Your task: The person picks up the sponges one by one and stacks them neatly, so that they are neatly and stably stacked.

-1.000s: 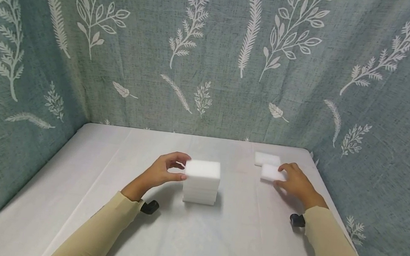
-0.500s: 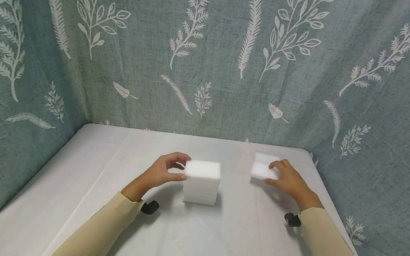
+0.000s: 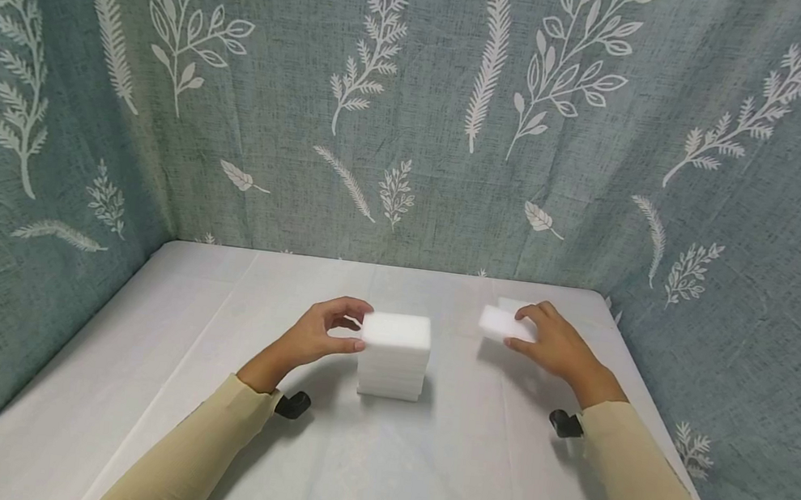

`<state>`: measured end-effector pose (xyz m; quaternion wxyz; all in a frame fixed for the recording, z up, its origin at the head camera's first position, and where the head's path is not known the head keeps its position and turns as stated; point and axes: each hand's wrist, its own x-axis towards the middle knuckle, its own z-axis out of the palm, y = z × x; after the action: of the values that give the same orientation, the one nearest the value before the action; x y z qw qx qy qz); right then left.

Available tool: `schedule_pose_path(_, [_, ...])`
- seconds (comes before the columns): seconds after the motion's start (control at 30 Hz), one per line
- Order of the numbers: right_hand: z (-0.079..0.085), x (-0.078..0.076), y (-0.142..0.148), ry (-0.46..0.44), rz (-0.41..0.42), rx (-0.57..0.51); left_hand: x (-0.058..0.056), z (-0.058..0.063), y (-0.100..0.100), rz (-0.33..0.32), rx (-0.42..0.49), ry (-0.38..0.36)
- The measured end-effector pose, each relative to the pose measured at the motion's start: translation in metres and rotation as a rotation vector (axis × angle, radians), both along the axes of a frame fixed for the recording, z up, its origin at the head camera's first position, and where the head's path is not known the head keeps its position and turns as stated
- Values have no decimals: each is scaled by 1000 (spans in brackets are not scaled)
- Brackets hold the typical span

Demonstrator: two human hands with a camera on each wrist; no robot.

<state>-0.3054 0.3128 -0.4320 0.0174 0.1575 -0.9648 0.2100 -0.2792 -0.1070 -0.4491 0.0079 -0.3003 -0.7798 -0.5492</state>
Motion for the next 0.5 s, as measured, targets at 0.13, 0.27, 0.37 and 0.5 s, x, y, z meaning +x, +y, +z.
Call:
schedule_pose_path(0.13, [7,0,-5,21,-2,12,0,0,0,6,1,6])
schedule_pose_path(0.27, [14,1,-11,55,-2,12,0,0,1,9,6,6])
schedule_pose_path(0.37, [20,2,-16,66,2,-6,0,0,1,8,10,3])
schedule_pose_path(0.5, [26,5,-22,79,21,-25,0,0,1,9,7,2])
